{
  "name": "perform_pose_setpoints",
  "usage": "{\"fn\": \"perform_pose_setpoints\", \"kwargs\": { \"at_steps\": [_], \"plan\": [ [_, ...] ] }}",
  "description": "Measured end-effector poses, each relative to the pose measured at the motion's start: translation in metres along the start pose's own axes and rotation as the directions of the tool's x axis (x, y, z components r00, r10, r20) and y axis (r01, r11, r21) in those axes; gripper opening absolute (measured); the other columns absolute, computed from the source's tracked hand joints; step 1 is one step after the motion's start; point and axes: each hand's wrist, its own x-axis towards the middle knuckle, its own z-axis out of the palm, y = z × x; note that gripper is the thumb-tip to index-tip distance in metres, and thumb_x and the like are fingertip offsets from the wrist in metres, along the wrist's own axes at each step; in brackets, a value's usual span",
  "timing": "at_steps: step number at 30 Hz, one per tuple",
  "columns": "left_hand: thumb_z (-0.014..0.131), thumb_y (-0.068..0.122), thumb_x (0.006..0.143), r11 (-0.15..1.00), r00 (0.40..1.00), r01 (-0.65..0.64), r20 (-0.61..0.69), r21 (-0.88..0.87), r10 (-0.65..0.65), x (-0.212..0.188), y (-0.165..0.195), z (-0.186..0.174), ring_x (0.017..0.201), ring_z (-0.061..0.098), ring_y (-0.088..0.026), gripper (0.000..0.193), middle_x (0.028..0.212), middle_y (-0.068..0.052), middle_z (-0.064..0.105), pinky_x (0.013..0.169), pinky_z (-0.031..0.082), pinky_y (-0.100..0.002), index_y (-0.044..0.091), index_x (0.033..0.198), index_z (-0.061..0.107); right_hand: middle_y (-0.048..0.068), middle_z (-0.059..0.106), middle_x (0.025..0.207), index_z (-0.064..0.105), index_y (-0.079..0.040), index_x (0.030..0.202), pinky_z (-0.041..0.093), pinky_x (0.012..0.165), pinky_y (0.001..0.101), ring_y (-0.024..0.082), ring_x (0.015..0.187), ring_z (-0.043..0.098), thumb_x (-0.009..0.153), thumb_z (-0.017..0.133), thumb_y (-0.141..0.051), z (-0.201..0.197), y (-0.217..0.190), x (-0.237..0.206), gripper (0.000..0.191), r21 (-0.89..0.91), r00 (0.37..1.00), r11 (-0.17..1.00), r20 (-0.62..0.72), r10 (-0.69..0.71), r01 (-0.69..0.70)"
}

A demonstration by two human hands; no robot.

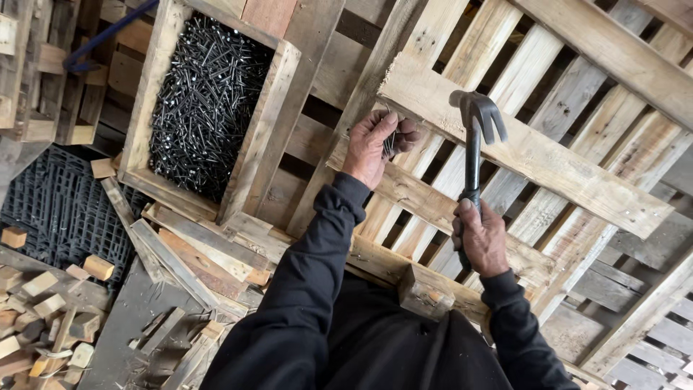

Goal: The person assembles a wooden pallet by placing planks onto a frame and hammering nails to secure them. They repeatedly position planks, retrieve nails from a nearby container, and drive nails into the wood using a hammer.

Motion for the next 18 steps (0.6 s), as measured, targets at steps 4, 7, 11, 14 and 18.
{"fn": "perform_pose_setpoints", "kwargs": {
  "at_steps": [4, 7, 11, 14, 18],
  "plan": [
    [0.076, 0.022, 0.099, 0.999, 0.999, -0.031, 0.03, -0.012, 0.031, 0.006, 0.006, 0.001, 0.08, 0.075, -0.019, 0.015, 0.089, -0.007, 0.075, 0.066, 0.059, -0.03, 0.011, 0.095, 0.068, 0.002, 0.055, 0.063, 0.057, -0.003, 0.096, 0.048, 0.041, 0.0284, 0.011, 0.046, 0.054, 0.095, 0.056, -0.062, 0.016, 0.012, 0.013, 0.059, 0.031, 0.999, 0.999, -0.012, 0.032, -0.031],
    [0.077, 0.019, 0.094, 1.0, 1.0, -0.003, 0.011, 0.014, 0.003, 0.017, 0.005, 0.0, 0.072, 0.072, -0.017, 0.013, 0.083, -0.004, 0.073, 0.057, 0.053, -0.028, 0.012, 0.093, 0.067, 0.003, 0.054, 0.064, 0.056, -0.002, 0.096, 0.047, 0.042, 0.0287, 0.012, 0.047, 0.053, 0.095, 0.058, -0.061, 0.016, 0.013, 0.016, 0.059, 0.075, 0.999, 0.996, 0.007, 0.039, -0.04],
    [0.078, 0.014, 0.096, 0.988, 0.998, -0.001, 0.062, -0.152, 0.01, 0.033, 0.002, -0.002, 0.066, 0.062, -0.012, 0.012, 0.08, 0.0, 0.066, 0.055, 0.046, -0.026, 0.013, 0.095, 0.065, 0.002, 0.052, 0.065, 0.054, -0.003, 0.096, 0.047, 0.043, 0.029, 0.012, 0.048, 0.052, 0.096, 0.059, -0.061, 0.009, 0.008, 0.003, 0.058, 0.031, 0.999, 0.999, 0.008, 0.045, -0.045],
    [0.077, 0.014, 0.097, 0.978, 0.995, 0.058, 0.094, -0.202, -0.04, 0.043, 0.003, -0.003, 0.061, 0.055, -0.008, 0.012, 0.077, 0.003, 0.062, 0.052, 0.041, -0.024, 0.013, 0.096, 0.065, 0.004, 0.055, 0.063, 0.059, -0.003, 0.094, 0.044, 0.042, 0.0289, 0.012, 0.047, 0.052, 0.094, 0.057, -0.06, 0.007, 0.006, -0.005, 0.056, 0.02, 0.993, 0.994, -0.039, 0.11, -0.109],
    [0.075, 0.021, 0.105, 0.996, 0.986, 0.06, 0.156, -0.059, -0.05, 0.051, 0.013, -0.002, 0.056, 0.047, -0.004, 0.015, 0.08, 0.0, 0.064, 0.046, 0.034, -0.021, 0.009, 0.101, 0.069, 0.003, 0.056, 0.064, 0.056, -0.004, 0.097, 0.047, 0.043, 0.0288, 0.012, 0.049, 0.054, 0.095, 0.06, -0.056, 0.012, 0.007, 0.001, 0.053, 0.128, 0.997, 0.988, 0.016, 0.08, -0.081]
  ]
}}
